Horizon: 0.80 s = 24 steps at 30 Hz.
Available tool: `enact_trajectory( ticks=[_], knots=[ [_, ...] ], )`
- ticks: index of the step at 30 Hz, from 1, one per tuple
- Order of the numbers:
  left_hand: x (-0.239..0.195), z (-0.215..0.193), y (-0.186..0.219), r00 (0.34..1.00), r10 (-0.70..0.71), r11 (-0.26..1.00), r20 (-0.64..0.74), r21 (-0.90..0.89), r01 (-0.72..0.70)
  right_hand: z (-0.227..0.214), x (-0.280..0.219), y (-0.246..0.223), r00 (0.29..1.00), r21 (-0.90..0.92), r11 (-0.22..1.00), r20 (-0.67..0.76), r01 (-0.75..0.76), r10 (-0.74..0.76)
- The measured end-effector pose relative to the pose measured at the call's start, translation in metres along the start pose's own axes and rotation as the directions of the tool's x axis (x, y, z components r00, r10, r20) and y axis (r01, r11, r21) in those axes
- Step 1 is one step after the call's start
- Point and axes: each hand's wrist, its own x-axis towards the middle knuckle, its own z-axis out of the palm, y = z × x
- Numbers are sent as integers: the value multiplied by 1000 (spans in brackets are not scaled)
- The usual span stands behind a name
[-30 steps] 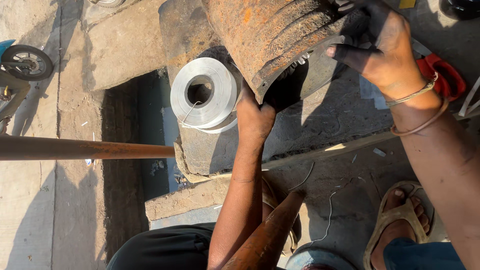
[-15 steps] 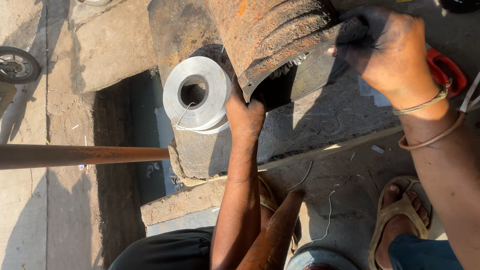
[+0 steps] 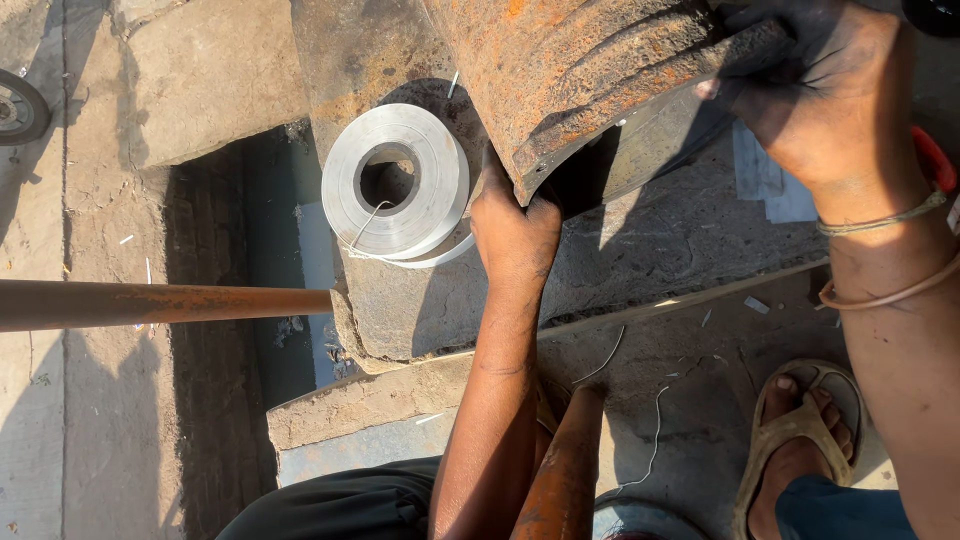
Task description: The person winds white wire around a metal component using both hands, then uses red-handled scissors to cut the wire. The process is repeated multiple times with the same component.
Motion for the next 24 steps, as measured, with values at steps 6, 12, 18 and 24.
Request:
enact_trajectory(
  ticks=[6, 12, 18, 24],
  knots=[
    [-2, -1, -7, 998, 53, 998, 35, -29, -52, 11, -33, -25, 974, -300, 952, -228, -62, -9],
    [-8, 7, -29, 996, 76, 997, 34, -21, -76, 96, -74, -27, 962, -215, 966, -258, -146, 88],
    [-6, 10, -29, 997, 76, 997, -3, 3, -76, 140, -63, -2, 928, -268, 919, -316, -288, 199],
    [-8, 10, -25, 998, 58, 998, -10, 1, -58, 148, -59, 0, 918, -323, 889, -331, -325, 216]
  ],
)
